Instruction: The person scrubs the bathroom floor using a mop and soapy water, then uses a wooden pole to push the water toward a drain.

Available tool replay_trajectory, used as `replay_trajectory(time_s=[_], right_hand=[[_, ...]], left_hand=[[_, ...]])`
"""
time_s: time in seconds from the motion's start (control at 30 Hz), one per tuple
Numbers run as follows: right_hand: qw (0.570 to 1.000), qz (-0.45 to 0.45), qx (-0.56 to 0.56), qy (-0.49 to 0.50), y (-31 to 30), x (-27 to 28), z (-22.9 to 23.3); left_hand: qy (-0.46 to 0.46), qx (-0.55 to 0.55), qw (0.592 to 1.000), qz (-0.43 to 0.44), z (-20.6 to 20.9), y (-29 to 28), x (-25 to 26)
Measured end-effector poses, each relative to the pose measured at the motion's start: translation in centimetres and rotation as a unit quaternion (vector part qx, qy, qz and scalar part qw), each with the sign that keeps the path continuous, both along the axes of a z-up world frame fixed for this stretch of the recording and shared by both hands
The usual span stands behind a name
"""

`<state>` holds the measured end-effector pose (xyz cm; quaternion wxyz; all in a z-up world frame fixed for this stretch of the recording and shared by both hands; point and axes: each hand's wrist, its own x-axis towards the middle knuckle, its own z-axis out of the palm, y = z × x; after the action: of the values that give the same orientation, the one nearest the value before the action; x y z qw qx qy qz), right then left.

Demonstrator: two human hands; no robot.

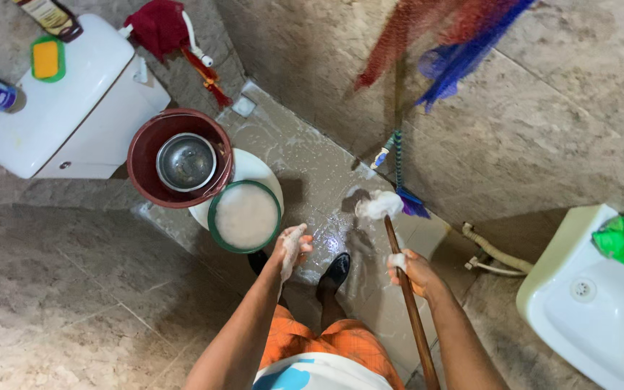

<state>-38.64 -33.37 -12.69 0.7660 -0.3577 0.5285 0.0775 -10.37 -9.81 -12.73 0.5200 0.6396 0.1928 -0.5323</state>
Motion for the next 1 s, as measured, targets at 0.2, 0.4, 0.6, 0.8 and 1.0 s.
replay_trajectory(time_s=[0.2, 0.4, 0.6, 0.8, 1.0], right_hand=[[0.984, 0.067, 0.001, 0.167, 6.8, -6.9, -2.5], [0.973, -0.023, 0.046, 0.227, 12.3, -9.3, 1.9], [0.95, 0.112, -0.117, 0.269, 11.0, 0.1, 0.8], [0.921, 0.082, -0.104, 0.366, 13.2, 1.2, 5.8], [0.937, 0.021, -0.035, 0.347, 20.6, -6.2, 8.5]], left_hand=[[0.066, -0.141, 0.987, 0.028, -4.7, 2.3, -2.3], [-0.009, 0.007, 0.994, -0.107, -2.5, 1.6, -2.4], [0.015, -0.046, 0.989, -0.138, -2.2, 2.4, -0.1], [0.03, -0.135, 0.971, -0.193, -3.4, 3.0, 2.8], [0.031, -0.086, 0.95, -0.298, -5.7, 2.6, 4.4]])
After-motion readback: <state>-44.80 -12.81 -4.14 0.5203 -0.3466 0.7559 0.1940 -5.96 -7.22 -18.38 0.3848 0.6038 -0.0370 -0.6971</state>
